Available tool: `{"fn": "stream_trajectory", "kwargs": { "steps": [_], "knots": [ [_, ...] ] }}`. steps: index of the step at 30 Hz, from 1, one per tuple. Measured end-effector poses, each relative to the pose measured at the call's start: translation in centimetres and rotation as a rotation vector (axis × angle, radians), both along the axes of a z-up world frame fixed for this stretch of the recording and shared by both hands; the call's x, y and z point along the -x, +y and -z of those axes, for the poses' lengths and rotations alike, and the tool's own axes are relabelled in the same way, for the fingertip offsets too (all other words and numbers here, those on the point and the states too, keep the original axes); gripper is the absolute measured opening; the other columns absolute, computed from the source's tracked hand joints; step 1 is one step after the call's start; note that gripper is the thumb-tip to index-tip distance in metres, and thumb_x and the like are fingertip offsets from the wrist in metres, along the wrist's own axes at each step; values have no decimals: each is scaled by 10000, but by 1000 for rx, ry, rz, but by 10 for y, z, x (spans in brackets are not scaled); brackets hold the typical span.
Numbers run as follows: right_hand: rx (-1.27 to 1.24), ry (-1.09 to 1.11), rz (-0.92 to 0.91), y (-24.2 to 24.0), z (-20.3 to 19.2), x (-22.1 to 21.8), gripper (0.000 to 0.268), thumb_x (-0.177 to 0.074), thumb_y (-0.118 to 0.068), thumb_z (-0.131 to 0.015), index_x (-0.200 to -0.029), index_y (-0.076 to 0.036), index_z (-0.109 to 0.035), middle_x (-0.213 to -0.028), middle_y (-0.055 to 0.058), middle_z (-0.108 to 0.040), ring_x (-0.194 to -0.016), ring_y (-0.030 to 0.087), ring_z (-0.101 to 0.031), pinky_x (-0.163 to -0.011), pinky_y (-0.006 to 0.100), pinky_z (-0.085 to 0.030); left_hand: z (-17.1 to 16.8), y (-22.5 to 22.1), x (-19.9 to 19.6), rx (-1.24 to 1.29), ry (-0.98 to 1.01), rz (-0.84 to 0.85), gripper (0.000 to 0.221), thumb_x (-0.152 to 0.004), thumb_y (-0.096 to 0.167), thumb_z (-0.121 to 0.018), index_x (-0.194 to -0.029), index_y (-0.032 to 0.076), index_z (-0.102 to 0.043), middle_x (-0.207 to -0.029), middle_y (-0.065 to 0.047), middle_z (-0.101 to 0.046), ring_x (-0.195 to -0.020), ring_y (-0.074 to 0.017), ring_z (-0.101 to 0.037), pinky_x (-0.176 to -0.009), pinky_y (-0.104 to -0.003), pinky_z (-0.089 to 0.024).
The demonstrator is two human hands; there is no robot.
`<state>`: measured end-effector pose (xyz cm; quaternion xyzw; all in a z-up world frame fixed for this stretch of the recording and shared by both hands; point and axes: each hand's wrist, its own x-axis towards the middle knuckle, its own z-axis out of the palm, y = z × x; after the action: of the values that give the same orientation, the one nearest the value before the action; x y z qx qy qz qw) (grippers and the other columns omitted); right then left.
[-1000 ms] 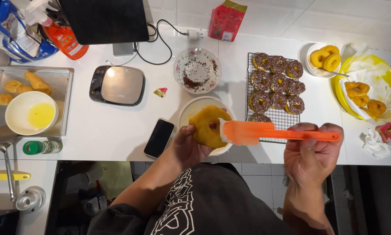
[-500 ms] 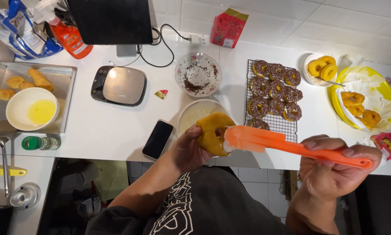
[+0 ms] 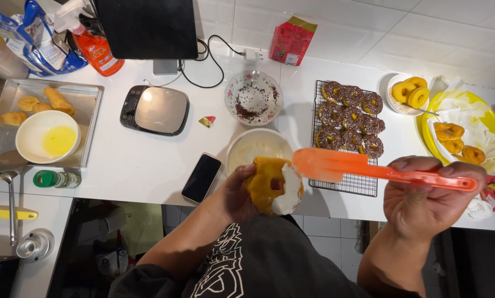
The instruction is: Glazing and decorating donuts with white frosting and chocolate sprinkles at a bakery counter.
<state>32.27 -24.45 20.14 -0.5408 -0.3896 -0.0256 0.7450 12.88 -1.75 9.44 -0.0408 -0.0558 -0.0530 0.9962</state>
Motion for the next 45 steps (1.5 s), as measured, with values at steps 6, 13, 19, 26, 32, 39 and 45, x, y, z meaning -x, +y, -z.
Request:
{"fn": "stream_trajectory", "kwargs": {
  "steps": [6,13,19,26,32,39,45],
  "knots": [
    [-91,153,-49,1,2,13,380,-1041,-261,-709,-1232,-194,-388,-997,156,-633,-907,206,-680,-898,287,-616,-2,0,-1,-58,-76,40,661,-951,317,-742,-1450,-42,-500,-1303,-240,-655,-1194,-364,-667,-1054,-474,-564],
    [-29,56,116,-1,-4,11,364,-1073,-255,-664,-1211,-243,-328,-1076,-91,-341,-891,119,-442,-764,220,-476,-33,7,0,-268,-23,-137,723,-893,242,-821,-1427,-125,-501,-1255,-260,-675,-1130,-353,-706,-940,-445,-626],
    [-59,-29,89,7,7,28,451,-993,-241,-678,-1184,-202,-271,-886,188,-546,-854,268,-643,-886,374,-579,-17,8,-1,-371,16,-251,718,-890,165,-842,-1496,-5,-495,-1325,-200,-644,-1141,-347,-698,-905,-398,-641],
    [-41,-108,316,17,-14,47,441,-1039,-404,-664,-1177,-198,-299,-776,90,-439,-655,170,-481,-598,257,-376,-50,10,-5,-630,-74,-433,782,-822,162,-909,-1470,14,-498,-1255,-116,-648,-1152,-234,-652,-977,-362,-577],
    [-65,118,181,18,-3,76,339,-1058,-268,-652,-1200,-192,-353,-913,112,-554,-906,221,-673,-741,354,-600,-73,12,-6,-1022,-46,-846,861,-761,186,-940,-1468,32,-473,-1439,-155,-543,-1333,-271,-560,-1095,-372,-557],
    [-21,19,181,-15,3,56,323,-1059,-148,-583,-1223,-157,-305,-874,213,-543,-811,282,-652,-782,371,-611,-63,18,-4,-997,-86,-1046,844,-782,120,-936,-1478,49,-463,-1499,-182,-484,-1431,-331,-493,-1211,-481,-481],
    [-57,38,147,5,4,64,341,-1043,-223,-634,-1183,-157,-330,-908,131,-532,-820,250,-675,-777,355,-626,-62,12,-1,-879,-43,-996,926,-730,174,-972,-1476,57,-435,-1480,-231,-495,-1358,-327,-533,-1126,-446,-503]
  ]
}}
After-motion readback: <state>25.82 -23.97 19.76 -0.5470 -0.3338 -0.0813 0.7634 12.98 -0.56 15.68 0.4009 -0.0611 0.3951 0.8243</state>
